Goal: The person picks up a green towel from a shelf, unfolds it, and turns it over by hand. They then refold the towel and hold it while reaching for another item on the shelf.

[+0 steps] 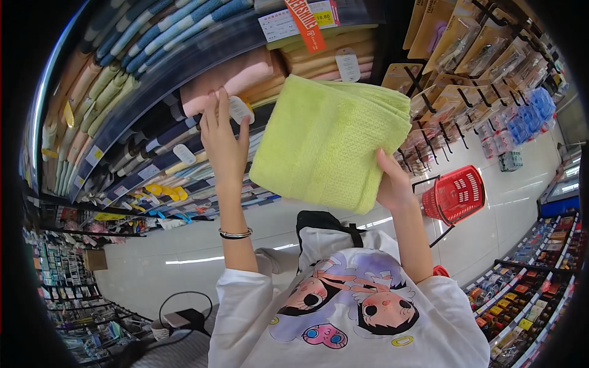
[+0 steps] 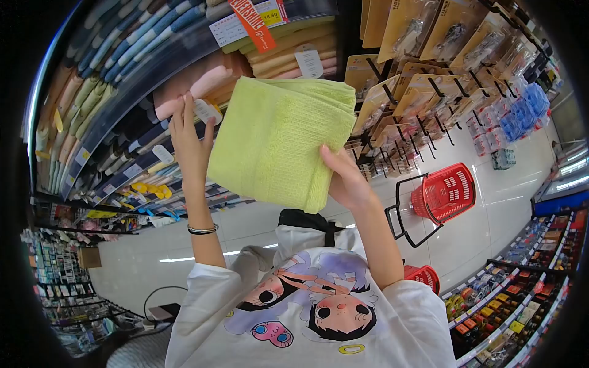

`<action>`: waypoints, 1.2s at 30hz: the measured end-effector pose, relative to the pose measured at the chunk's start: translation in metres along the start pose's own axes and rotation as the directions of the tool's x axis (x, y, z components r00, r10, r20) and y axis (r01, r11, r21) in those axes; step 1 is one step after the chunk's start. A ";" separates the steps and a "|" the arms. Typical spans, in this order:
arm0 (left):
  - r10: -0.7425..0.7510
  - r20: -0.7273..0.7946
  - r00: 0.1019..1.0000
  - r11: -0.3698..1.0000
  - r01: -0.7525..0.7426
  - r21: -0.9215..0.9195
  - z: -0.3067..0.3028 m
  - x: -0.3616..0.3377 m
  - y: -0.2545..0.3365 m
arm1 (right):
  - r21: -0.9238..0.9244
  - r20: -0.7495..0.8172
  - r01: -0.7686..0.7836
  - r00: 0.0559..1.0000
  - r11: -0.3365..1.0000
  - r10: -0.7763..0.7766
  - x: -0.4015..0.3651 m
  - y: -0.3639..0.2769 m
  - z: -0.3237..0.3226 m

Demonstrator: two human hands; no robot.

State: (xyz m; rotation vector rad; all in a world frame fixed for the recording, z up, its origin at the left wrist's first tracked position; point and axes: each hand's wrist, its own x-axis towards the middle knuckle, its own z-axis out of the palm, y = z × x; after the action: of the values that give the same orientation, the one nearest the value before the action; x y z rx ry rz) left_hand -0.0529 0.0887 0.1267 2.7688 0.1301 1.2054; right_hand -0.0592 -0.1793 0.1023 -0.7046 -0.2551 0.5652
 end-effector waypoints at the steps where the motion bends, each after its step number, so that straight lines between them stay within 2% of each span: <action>1: 0.002 -0.003 1.000 1.000 -0.002 0.000 0.000 0.000 0.001 | 0.000 0.002 0.003 1.000 1.000 -0.003 -0.002 0.001 -0.001; 3: -0.015 0.014 1.000 1.000 0.016 -0.025 -0.002 0.000 0.001 | -0.071 -0.122 0.006 0.992 0.997 -0.015 -0.007 0.003 -0.005; 7: -0.010 0.006 1.000 1.000 0.010 0.003 -0.001 -0.002 -0.002 | -0.107 -0.159 0.024 0.986 0.994 -0.041 -0.010 0.003 -0.007; 9: 0.007 -0.010 1.000 1.000 -0.007 -0.009 0.000 -0.002 -0.002 | -0.232 -0.213 0.013 0.975 0.973 -0.063 -0.009 0.001 -0.004; 11: 0.006 -0.028 1.000 1.000 -0.006 -0.009 -0.003 0.000 0.001 | -0.200 -0.228 0.010 0.972 0.980 -0.056 -0.004 0.002 0.001; 16: 0.009 0.039 0.999 1.000 -0.010 0.010 -0.013 0.006 0.002 | -0.204 -0.267 0.001 0.962 0.979 -0.056 -0.001 0.004 0.010; 23: 0.003 0.075 0.997 1.000 -0.002 -0.012 -0.015 0.007 0.002 | -0.251 -0.202 0.022 0.976 0.968 -0.075 -0.001 0.008 0.010; 25: 0.020 0.072 0.997 1.000 -0.019 -0.022 -0.015 0.007 0.001 | -0.225 -0.205 -0.032 0.979 0.974 -0.016 -0.003 0.007 0.010; 29: 0.043 0.066 0.997 0.999 -0.042 -0.019 -0.014 0.006 0.001 | -0.227 -0.218 -0.058 0.976 0.972 0.007 -0.009 0.010 0.000; 31: 0.024 0.077 0.997 0.999 -0.021 -0.035 -0.015 0.005 0.002 | -0.290 -0.127 -0.042 0.992 0.956 0.006 -0.015 0.015 -0.010; 32: 0.032 0.077 0.996 0.999 -0.029 -0.038 -0.015 0.005 0.002 | -0.288 -0.132 -0.042 0.991 0.957 0.004 -0.016 0.017 -0.013; 34: 0.040 0.081 0.996 0.999 -0.038 -0.030 -0.014 0.004 0.000 | -0.530 0.037 -0.043 0.997 0.847 0.073 -0.020 0.021 -0.018; 35: 0.044 0.081 0.996 0.999 -0.043 -0.018 -0.014 0.004 0.000 | -0.528 0.031 -0.046 0.997 0.848 0.073 -0.020 0.024 -0.020; 36: 0.044 0.086 0.995 0.999 -0.042 -0.018 -0.014 0.004 0.000 | -0.617 0.076 -0.031 0.992 0.786 0.099 -0.018 0.029 -0.019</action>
State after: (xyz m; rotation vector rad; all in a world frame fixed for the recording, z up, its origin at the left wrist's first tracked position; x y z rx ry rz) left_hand -0.0606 0.0900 0.1388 2.8179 0.0524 1.0886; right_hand -0.0777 -0.1815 0.0675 -1.3295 -0.5295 0.5877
